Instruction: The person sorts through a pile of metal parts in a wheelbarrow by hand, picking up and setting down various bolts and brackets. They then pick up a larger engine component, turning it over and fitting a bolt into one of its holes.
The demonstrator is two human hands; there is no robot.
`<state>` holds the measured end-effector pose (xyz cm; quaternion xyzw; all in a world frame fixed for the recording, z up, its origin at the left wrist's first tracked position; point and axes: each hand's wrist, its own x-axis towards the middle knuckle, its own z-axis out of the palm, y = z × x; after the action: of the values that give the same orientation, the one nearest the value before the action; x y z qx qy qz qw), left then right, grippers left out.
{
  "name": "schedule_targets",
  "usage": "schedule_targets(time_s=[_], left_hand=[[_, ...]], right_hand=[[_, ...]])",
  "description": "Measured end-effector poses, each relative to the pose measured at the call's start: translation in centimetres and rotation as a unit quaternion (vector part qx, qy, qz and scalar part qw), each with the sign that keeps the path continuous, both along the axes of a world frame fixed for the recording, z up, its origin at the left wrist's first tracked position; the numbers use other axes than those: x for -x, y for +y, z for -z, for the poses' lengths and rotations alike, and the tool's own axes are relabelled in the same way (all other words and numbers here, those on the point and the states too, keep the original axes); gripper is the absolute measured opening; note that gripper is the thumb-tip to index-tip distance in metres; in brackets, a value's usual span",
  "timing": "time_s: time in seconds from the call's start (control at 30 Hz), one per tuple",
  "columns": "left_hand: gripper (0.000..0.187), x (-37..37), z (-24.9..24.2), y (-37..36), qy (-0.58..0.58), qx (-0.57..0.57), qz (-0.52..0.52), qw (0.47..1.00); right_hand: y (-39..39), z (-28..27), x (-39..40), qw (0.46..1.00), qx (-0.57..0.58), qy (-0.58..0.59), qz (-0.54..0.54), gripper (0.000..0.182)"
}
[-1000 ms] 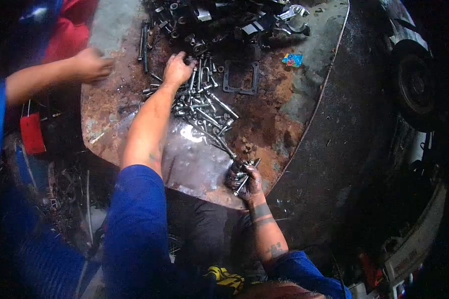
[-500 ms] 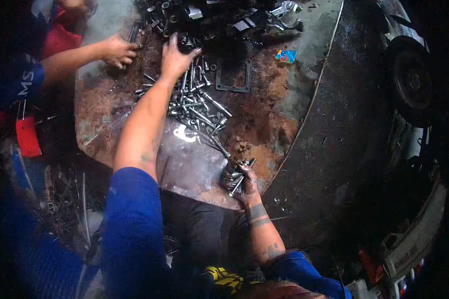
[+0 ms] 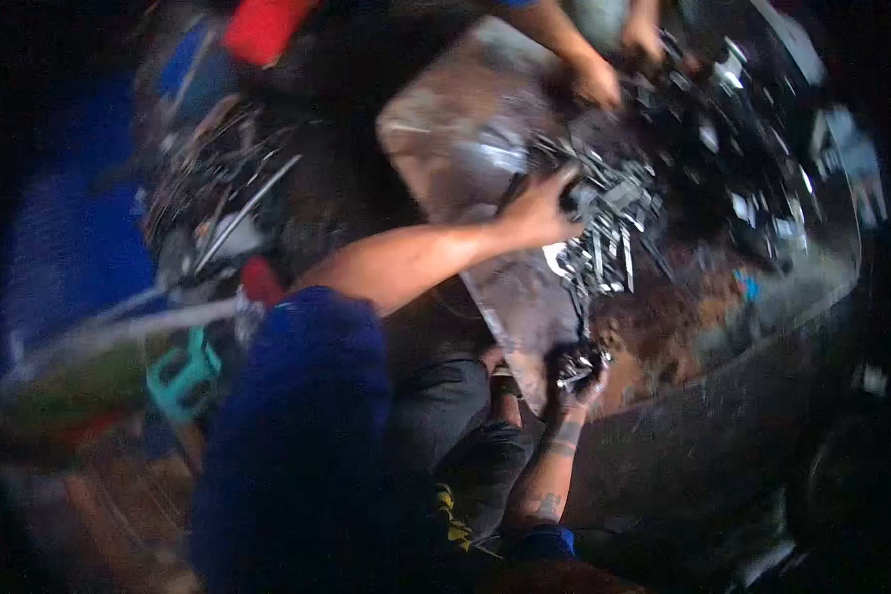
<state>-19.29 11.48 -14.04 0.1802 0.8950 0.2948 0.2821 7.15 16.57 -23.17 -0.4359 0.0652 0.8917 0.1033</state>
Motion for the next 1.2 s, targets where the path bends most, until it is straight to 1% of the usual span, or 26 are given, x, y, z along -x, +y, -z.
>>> schedule_targets(time_s=[0.03,0.1,0.13,0.17,0.2,0.23,0.27,0.3,0.33,0.37,0.4,0.47,0.5,0.53,0.57,0.6,0.63,0.7,0.77,0.83,0.87,0.9,0.97,1.03,1.1,1.2], left_hand=[[0.075,0.2,-3.6,-4.2,0.083,0.058,0.028,0.994],[0.064,2.7,-9.3,-14.0,0.157,0.123,-0.015,0.98],[0.059,3.3,-13.8,-17.8,0.222,0.213,-0.152,0.939],[0.058,5.8,-15.9,-24.8,0.227,0.237,-0.209,0.921],[0.058,8.1,-17.8,-33.7,0.436,0.416,-0.203,0.772],[0.054,8.2,-20.1,-42.2,0.373,0.513,-0.285,0.719],[0.059,7.9,-23.5,-46.6,0.284,0.609,-0.346,0.654],[0.042,6.0,-25.8,-50.3,0.267,0.633,-0.333,0.646],[0.042,5.0,-25.6,-55.0,0.168,0.725,-0.169,0.646],[0.038,4.1,-24.5,-51.2,0.183,0.675,-0.148,0.7],[0.038,2.6,-21.8,-46.1,0.227,0.551,-0.176,0.783],[0.047,-1.2,-17.3,-33.7,0.222,0.332,-0.184,0.898],[0.049,-2.4,-11.7,-34.6,0.277,0.343,-0.163,0.883],[0.044,-2.7,-9.3,-31.5,0.228,0.337,-0.072,0.91],[0.036,-4.3,-7.6,-24.8,0.209,0.378,-0.096,0.897],[0.034,-4.1,-6.1,-19.7,0.181,0.241,0.032,0.953],[0.033,-4.3,-3.5,-16.2,0.252,0.111,0.1,0.956],[0.036,-3.6,0.7,-10.0,0.23,0.041,0.19,0.953],[0.037,-2.3,5.4,-5.0,0.216,0.075,0.202,0.952],[0.045,0.1,9.1,-0.4,0.16,0.034,0.209,0.964],[0.051,1.1,11.3,1.2,0.2,0.022,0.241,0.949],[0.058,1.4,12.1,2.8,0.172,0.077,0.21,0.959],[0.061,1.3,13.3,4.7,0.221,0.085,0.244,0.94],[0.066,0.7,13.9,6.1,0.253,0.127,0.233,0.931],[0.081,0.7,13.8,7.3,0.239,0.209,0.172,0.932],[0.1,1.6,13.7,7.8,0.116,0.288,0.086,0.947]], right_hand=[[0.1,0.0,0.0,0.999,-0.016,-0.032,-0.025,0.016],[0.2,3.1,-1.4,0.987,0.066,0.149,-0.008,0.029],[0.1,1.8,-0.9,0.997,0.037,0.07,-0.025,0.027],[-0.1,1.6,-0.6,0.996,0.041,0.072,-0.027,0.027],[-0.2,1.7,-0.4,0.991,0.041,0.127,-0.024,0.026],[-0.2,1.9,-0.3,0.983,0.041,0.181,-0.019,0.025],[0.0,1.8,-0.2,0.969,0.12,0.216,-0.032,0.025],[0.2,1.8,-0.5,0.975,0.081,0.195,-0.074,0.026],[0.6,1.2,-0.2,0.981,0.036,0.161,-0.102,0.027],[0.2,0.8,0.1,0.982,0.06,0.17,-0.051,0.023],[0.4,2.1,-1.1,0.989,-0.035,-0.099,-0.105,0.03],[0.2,2.9,-2.1,0.994,-0.057,-0.081,-0.052,0.025],[0.3,2.5,-1.1,0.99,-0.018,-0.129,-0.047,0.022],[0.2,3.2,-1.3,0.999,0.015,0.001,-0.036,0.019],[0.3,3.3,-1.0,0.988,0.081,0.13,-0.004,0.02],[0.6,2.6,-0.8,0.986,0.081,0.143,-0.003,0.017],[0.9,1.7,-0.6,0.984,0.084,0.157,-0.007,0.016],[0.9,1.5,-1.0,0.986,0.096,0.139,-0.003,0.017],[0.5,1.9,-1.8,0.98,0.118,0.159,0.015,0.019],[0.6,0.4,-1.4,0.983,0.092,0.158,0.003,0.022],[0.1,1.3,-2.2,0.99,0.089,0.104,-0.012,0.025],[-0.2,2.0,-2.2,0.985,0.097,0.145,-0.017,0.026],[-0.6,2.3,-1.9,0.963,0.122,0.237,0.041,0.026],[-0.5,1.8,-2.2,0.981,0.096,0.161,0.04,0.027],[-0.2,1.2,-1.9,0.975,0.09,0.196,0.06,0.031],[-0.6,1.5,-2.0,0.973,0.086,0.204,0.07,0.036]])
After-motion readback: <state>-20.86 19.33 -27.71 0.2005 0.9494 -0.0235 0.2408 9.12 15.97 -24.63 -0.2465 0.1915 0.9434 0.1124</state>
